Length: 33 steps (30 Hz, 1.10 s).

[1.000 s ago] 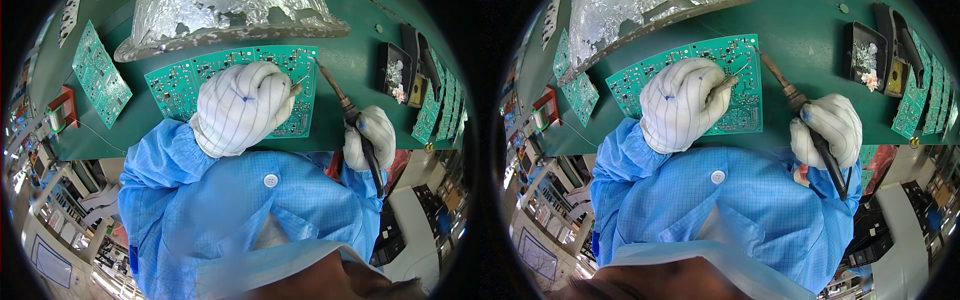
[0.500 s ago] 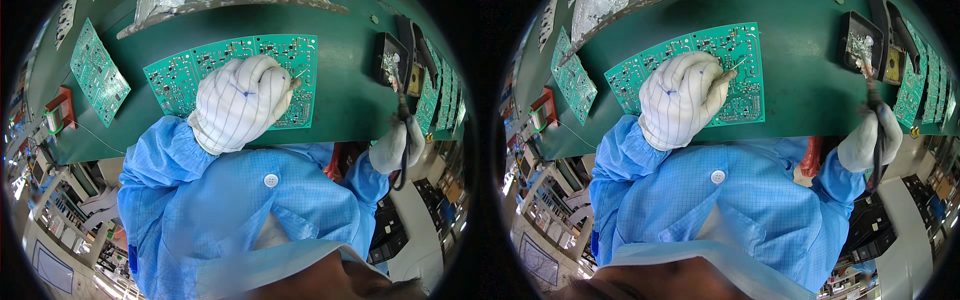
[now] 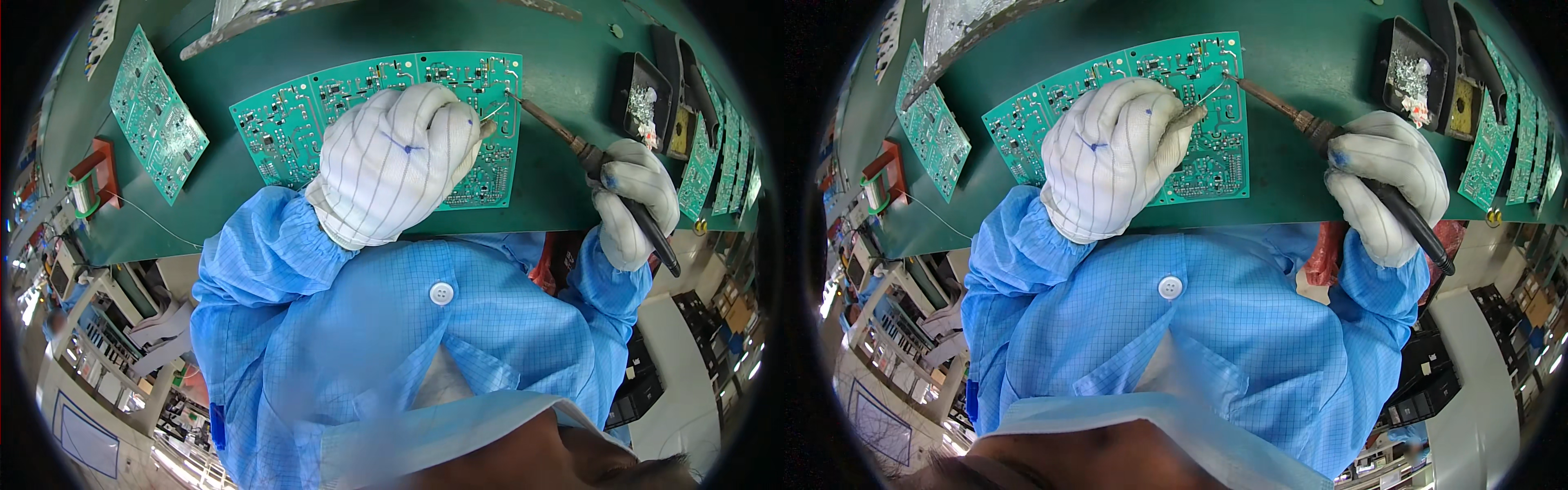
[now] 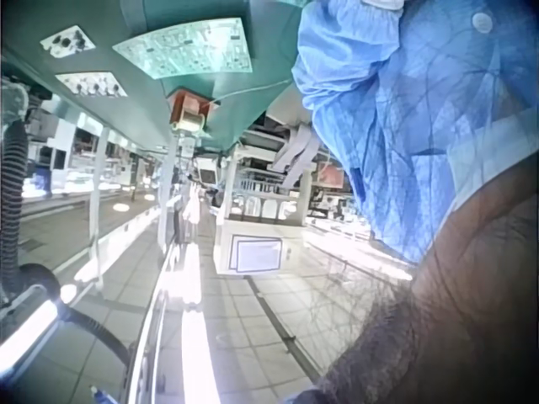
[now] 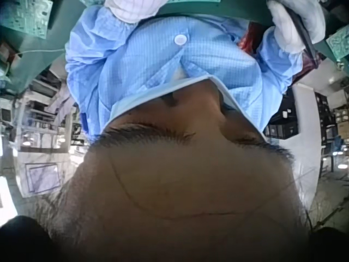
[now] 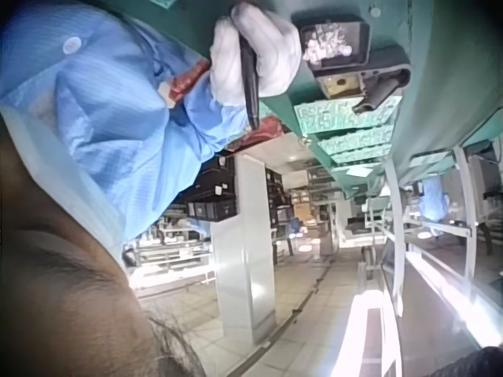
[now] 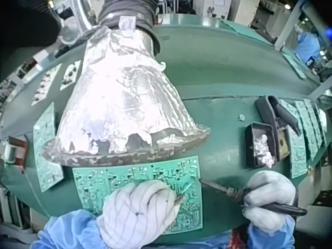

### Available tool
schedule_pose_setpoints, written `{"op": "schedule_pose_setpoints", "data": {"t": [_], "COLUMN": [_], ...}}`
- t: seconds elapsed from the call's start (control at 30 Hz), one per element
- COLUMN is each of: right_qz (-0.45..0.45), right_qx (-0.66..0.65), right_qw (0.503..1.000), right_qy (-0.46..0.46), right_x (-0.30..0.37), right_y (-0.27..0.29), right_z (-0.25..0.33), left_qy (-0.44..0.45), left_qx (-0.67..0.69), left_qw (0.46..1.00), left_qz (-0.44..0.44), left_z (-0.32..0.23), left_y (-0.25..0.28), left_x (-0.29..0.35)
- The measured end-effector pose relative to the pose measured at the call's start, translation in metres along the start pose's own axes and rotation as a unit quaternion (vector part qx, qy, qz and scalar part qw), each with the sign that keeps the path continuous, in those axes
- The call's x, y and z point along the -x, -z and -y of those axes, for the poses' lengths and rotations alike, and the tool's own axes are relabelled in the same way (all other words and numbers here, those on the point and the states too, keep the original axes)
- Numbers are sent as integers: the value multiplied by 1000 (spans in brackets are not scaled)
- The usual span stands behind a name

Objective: Soldering electronic components onto multiple printed circuit boards at an assembly station.

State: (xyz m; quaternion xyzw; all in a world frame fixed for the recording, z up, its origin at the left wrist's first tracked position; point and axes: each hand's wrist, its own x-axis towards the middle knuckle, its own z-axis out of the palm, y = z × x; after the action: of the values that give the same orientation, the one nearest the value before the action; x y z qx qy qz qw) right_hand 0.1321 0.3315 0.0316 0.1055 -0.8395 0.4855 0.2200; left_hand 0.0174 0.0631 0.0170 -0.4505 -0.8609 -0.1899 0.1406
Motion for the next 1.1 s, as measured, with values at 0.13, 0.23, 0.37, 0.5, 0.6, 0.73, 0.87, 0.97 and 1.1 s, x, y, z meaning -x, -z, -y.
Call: {"op": "schedule_pose_setpoints", "data": {"t": [0.13,0.23,0.37,0.5,0.6,0.73,0.87,0.97,1.1], "right_qz": [17,33,54,69,69,66,71,51,-103], "right_qx": [13,21,28,38,42,54,63,71,147], "right_qw": [1000,999,998,996,996,996,995,996,983], "right_qy": [9,32,25,33,37,30,35,27,-23], "right_x": [-4,-9,-15,-20,-22,-22,-23,-17,14], "right_y": [3,5,7,8,7,6,9,13,8], "right_z": [0,1,6,9,10,11,12,17,19], "left_qy": [-13,-4,-20,-28,-20,-21,-36,-15,-6], "left_qx": [10,26,9,-20,-5,2,26,42,54], "left_qw": [1000,1000,1000,997,996,996,995,997,996], "left_qz": [-17,7,-20,-63,-82,-87,-90,-64,-68], "left_z": [3,3,4,4,3,3,6,1,0], "left_y": [-1,0,-4,-10,-11,-12,-9,0,9], "left_x": [-1,0,0,-1,-1,0,0,4,14]}}
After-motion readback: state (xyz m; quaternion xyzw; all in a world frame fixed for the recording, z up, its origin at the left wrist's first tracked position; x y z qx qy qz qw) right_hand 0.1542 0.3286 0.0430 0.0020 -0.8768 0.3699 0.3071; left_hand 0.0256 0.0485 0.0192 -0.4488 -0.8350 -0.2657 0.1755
